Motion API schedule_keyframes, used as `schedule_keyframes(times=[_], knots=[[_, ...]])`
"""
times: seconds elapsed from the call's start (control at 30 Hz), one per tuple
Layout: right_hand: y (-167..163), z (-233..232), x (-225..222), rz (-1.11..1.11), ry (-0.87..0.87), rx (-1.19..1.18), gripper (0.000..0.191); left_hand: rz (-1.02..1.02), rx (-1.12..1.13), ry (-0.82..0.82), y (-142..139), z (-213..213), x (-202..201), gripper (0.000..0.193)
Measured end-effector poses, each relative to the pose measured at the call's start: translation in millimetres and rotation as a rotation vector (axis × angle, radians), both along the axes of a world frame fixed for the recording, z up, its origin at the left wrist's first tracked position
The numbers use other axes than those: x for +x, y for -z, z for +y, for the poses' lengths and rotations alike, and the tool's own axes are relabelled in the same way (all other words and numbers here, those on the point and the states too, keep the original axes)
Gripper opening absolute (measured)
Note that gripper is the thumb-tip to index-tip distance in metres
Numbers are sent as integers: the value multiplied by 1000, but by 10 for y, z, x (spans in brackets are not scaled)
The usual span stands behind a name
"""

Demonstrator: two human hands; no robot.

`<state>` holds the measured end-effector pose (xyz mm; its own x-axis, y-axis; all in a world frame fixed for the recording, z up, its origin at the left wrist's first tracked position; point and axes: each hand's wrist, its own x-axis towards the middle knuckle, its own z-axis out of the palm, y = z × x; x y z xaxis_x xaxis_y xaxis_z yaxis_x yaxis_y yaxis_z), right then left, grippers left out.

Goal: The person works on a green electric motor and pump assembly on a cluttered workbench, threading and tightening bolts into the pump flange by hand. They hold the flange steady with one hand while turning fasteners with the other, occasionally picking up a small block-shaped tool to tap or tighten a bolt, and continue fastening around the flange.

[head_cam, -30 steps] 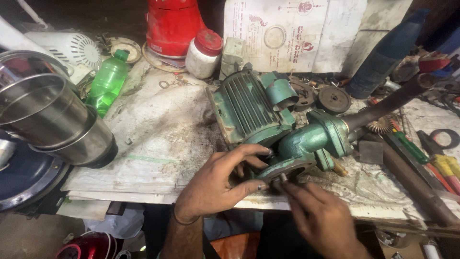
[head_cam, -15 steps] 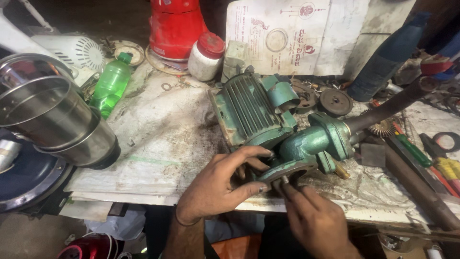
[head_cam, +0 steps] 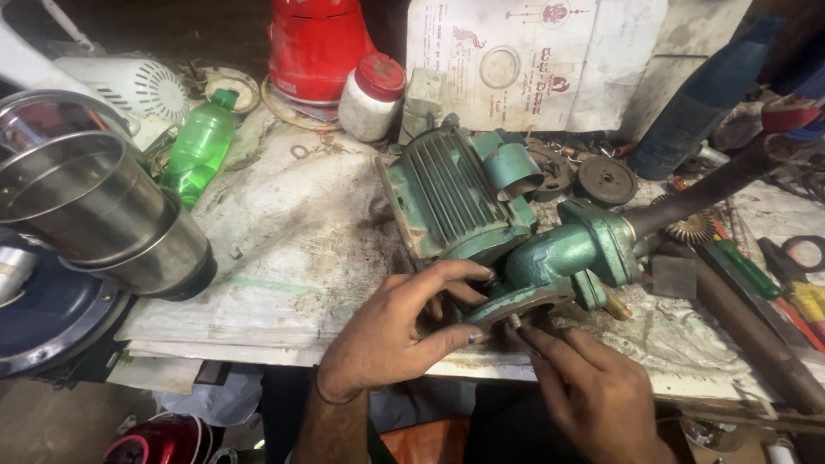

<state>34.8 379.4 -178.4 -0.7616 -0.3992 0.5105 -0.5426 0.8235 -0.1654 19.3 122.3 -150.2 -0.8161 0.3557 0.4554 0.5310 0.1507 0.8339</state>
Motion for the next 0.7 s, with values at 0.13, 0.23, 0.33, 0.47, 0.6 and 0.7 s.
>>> schedule_keyframes(times=[0.13, 0.23, 0.33, 0.47, 0.6, 0.7], knots=[[33, 3, 7, 51, -47, -10, 40, -11, 4, 0, 0, 13, 2, 59], [43, 37, 12, 46, -89, -34, 40, -13, -7, -4, -6, 31, 2, 58], [39, 58, 1, 50, -40, -31, 39, 3, 10, 9, -11, 44, -6, 58], [39, 72, -31, 26, -102, -38, 44, -10, 11, 12, -9, 59, -30, 59], [58, 88, -67, 11, -75, -24, 42, -4, -2, 1, 1, 51, -46, 59], [60, 101, -74, 19, -48, -6, 41, -9, 3, 3, 11, 43, -49, 59]])
